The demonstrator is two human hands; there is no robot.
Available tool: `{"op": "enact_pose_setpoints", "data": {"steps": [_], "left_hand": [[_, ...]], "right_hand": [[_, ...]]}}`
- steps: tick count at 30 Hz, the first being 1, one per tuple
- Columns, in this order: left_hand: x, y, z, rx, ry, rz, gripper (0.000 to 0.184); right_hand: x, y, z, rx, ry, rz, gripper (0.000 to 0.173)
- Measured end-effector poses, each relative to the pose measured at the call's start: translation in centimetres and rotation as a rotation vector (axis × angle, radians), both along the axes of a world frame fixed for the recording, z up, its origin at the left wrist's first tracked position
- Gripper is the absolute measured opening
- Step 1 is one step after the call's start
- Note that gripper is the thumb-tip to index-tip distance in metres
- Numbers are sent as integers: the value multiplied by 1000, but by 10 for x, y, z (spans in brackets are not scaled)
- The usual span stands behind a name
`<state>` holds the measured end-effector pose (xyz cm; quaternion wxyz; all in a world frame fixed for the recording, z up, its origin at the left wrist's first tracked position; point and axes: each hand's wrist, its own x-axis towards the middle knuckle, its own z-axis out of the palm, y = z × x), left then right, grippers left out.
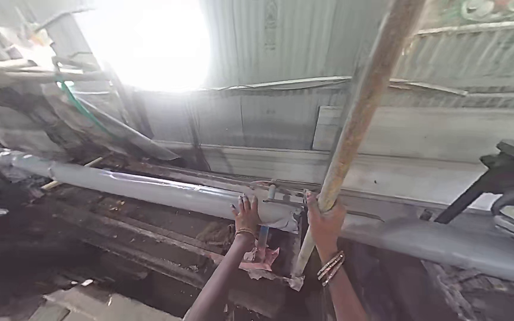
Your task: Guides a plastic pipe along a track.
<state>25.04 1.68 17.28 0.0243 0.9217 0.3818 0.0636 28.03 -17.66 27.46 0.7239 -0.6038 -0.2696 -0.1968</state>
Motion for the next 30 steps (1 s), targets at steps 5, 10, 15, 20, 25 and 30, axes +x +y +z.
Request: {"op": "enact_pose_setpoints", "data": {"steps": [5, 10, 15, 20, 25, 30], "left_hand": [[2, 1, -7, 45, -9, -18, 81], [4, -1, -11, 78, 5, -23, 84], [5, -5, -14, 85, -39, -33, 79], [6, -8, -15, 84, -50, -27, 78], [5, -11, -18, 97, -52, -33, 78], [1, -18, -14, 68, -31, -44, 81]], "right_hand": [[0, -1, 1, 1, 13, -1, 20], [-1, -1, -1, 1, 45, 18, 19], [0, -2, -1, -21, 47, 17, 20], [0, -4, 1, -56, 72, 21, 19], [0, -7, 2, -103, 82, 36, 18], [1, -6, 3, -110, 99, 52, 21]]}}
